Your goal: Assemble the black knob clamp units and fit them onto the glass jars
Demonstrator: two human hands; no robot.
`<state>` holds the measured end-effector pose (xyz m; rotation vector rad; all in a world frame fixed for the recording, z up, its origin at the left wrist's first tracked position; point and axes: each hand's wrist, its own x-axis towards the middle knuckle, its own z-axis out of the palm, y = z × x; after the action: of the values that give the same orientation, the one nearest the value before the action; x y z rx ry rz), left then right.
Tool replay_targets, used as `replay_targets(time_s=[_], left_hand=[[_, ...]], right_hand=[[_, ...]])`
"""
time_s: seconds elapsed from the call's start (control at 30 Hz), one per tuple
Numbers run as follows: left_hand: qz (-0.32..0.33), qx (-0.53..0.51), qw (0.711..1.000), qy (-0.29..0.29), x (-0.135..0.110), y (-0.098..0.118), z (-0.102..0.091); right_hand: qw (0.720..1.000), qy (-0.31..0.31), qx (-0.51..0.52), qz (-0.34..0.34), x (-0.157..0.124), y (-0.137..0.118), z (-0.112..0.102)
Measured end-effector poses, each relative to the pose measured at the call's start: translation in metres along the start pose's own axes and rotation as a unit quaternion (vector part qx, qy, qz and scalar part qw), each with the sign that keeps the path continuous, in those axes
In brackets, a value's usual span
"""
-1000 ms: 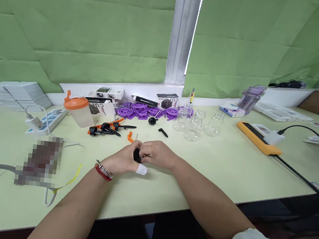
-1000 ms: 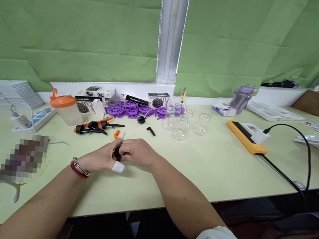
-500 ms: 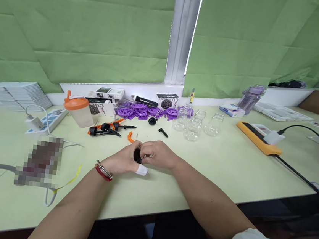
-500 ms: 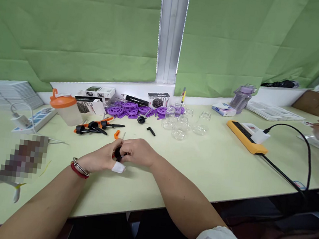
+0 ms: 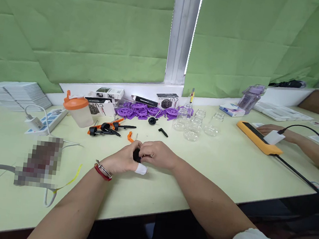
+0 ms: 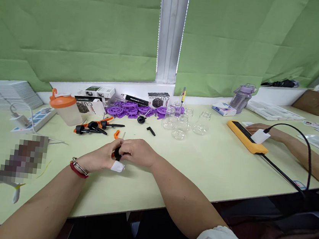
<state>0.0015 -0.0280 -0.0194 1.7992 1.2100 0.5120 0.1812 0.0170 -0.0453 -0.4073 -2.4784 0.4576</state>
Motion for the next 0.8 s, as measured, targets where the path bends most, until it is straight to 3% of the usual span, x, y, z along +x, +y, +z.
replay_targets(time_s=[0.4, 0.57, 0.8], left_hand=[[-0.022, -0.033, 0.999, 0.022, 0.001, 0.000, -0.001], [-0.034, -0.035, 0.999, 0.008, -0.002, 0.001, -0.007], [-0.047, -0.113, 0.991, -0.050, 0.002, -0.001, -0.016]], right_hand=[[0.998, 0.035, -0.053, 0.018, -0.001, 0.002, 0.001], [0.992, 0.060, 0.083, 0.073, -0.001, -0.003, -0.008], [0.948, 0.094, 0.271, 0.136, -0.002, -0.005, -0.008]])
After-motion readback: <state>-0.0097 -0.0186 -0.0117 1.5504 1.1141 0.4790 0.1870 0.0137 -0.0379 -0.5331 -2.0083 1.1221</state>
